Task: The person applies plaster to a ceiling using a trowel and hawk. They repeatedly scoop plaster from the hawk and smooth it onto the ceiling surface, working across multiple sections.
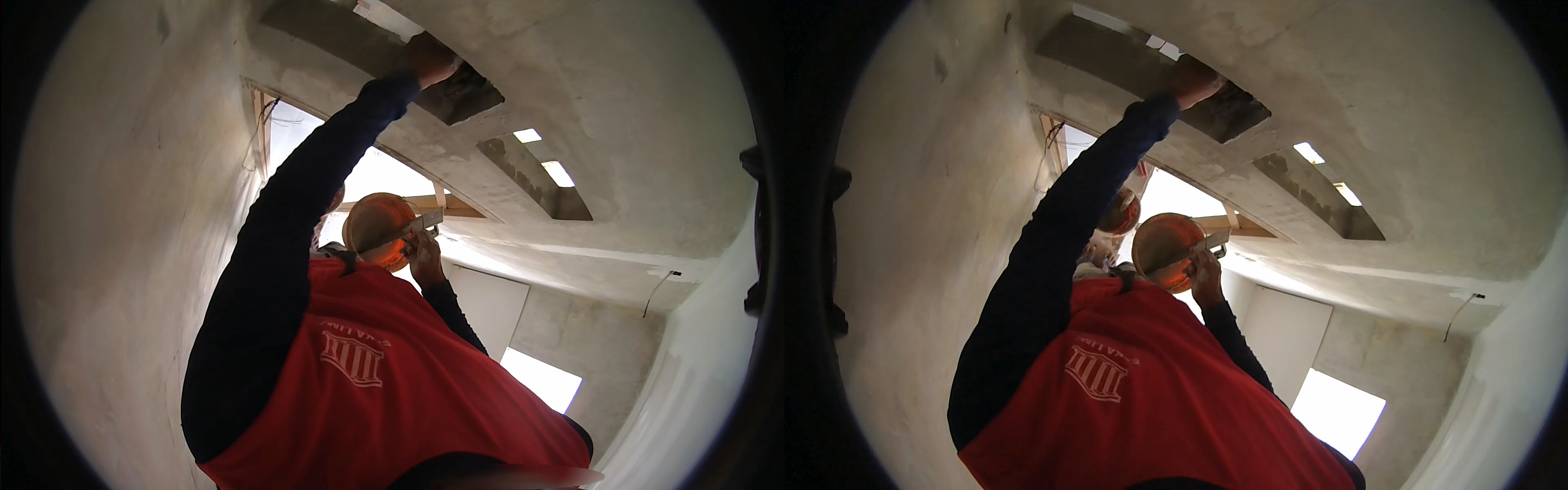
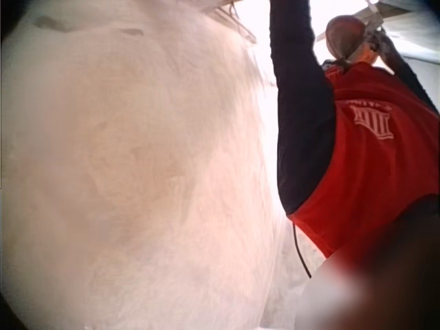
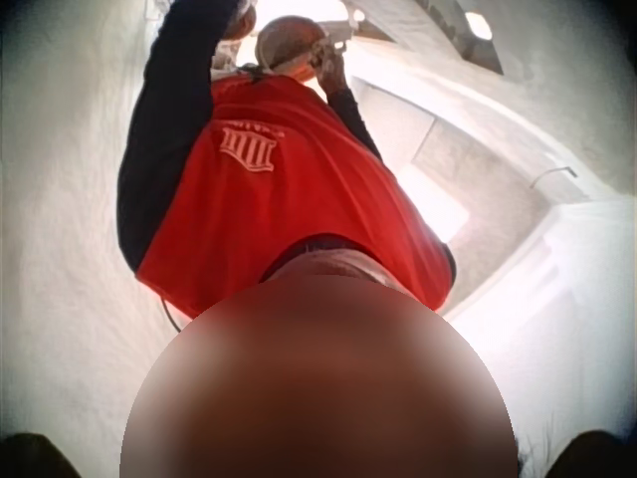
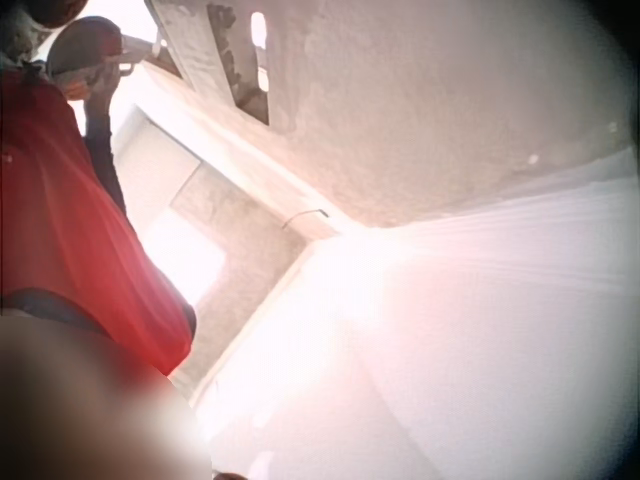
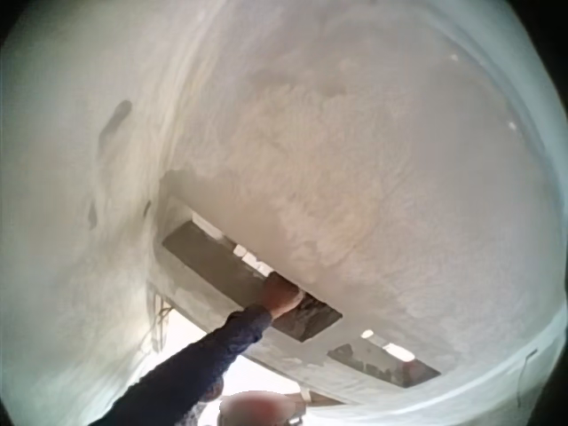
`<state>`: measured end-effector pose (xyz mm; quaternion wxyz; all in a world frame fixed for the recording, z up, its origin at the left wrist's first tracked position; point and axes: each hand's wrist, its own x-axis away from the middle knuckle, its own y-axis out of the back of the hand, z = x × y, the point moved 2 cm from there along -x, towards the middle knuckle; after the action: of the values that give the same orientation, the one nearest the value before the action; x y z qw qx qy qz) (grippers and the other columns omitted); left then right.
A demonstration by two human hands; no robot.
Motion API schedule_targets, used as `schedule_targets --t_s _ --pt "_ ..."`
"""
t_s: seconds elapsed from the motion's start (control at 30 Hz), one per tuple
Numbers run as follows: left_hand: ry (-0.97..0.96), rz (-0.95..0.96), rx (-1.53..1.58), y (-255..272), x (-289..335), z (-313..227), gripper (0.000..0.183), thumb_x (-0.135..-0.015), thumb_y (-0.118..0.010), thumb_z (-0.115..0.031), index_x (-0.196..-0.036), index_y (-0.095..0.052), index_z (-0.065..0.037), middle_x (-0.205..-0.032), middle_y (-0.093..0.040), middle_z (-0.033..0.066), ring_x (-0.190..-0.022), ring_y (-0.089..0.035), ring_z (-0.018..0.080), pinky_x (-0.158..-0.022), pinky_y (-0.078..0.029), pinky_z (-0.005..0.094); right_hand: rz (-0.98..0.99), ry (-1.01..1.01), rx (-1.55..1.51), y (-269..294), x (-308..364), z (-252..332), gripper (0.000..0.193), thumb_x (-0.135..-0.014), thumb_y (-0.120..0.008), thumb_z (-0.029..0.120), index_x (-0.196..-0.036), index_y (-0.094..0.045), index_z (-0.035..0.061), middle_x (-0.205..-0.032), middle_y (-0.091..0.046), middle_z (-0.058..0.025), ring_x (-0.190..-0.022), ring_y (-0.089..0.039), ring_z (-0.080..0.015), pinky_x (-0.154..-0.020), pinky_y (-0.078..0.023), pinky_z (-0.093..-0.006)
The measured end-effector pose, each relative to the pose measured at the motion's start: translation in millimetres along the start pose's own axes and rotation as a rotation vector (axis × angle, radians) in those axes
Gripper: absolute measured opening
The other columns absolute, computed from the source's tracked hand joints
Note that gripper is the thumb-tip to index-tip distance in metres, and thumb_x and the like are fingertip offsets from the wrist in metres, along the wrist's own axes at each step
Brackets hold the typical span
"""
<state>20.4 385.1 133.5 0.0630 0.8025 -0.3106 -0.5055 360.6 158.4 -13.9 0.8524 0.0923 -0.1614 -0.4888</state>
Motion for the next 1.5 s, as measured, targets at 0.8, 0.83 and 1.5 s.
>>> schedule_targets --t_s 0.8,0.83,1.5 --pt "-0.230 0.149 -0.028 9 6 -26 0.031 -0.085 -0.064 -0.021 -0.113 -0.069 -0.009 -0.110 -0.071 0.0145 -0.104 -0.066 0.0321 -0.093 -0.052 0.0452 -0.009 -0.193 -0.185 -1 -3 -3 0.024 -0.106 -0.044 0.023 -0.107 -0.058 0.0036 -0.085 -0.052 -0.0014 -0.073 -0.046 -0.0117 -0.068 -0.048 -0.0313" --pt "-0.172 0.070 0.058 0 -2 -23 0.029 -0.085 -0.064 -0.024 -0.109 -0.071 -0.010 -0.108 -0.071 0.0146 -0.100 -0.067 0.0336 -0.091 -0.053 0.0457 0.020 -0.158 -0.159 -1 -3 -2 0.023 -0.106 -0.044 0.021 -0.108 -0.058 0.0032 -0.086 -0.052 -0.0016 -0.074 -0.047 -0.0119 -0.068 -0.048 -0.0307" --pt "0.136 0.250 0.254 -3 4 -12 0.050 -0.079 -0.072 -0.042 -0.112 -0.069 -0.005 -0.107 -0.072 0.0206 -0.096 -0.070 0.0344 -0.089 -0.055 0.0438 0.059 -0.078 -0.026 -5 3 -2 0.020 -0.105 -0.045 0.012 -0.113 -0.054 -0.0035 -0.081 -0.047 -0.0024 -0.074 -0.045 -0.0137 -0.070 -0.049 -0.0304"
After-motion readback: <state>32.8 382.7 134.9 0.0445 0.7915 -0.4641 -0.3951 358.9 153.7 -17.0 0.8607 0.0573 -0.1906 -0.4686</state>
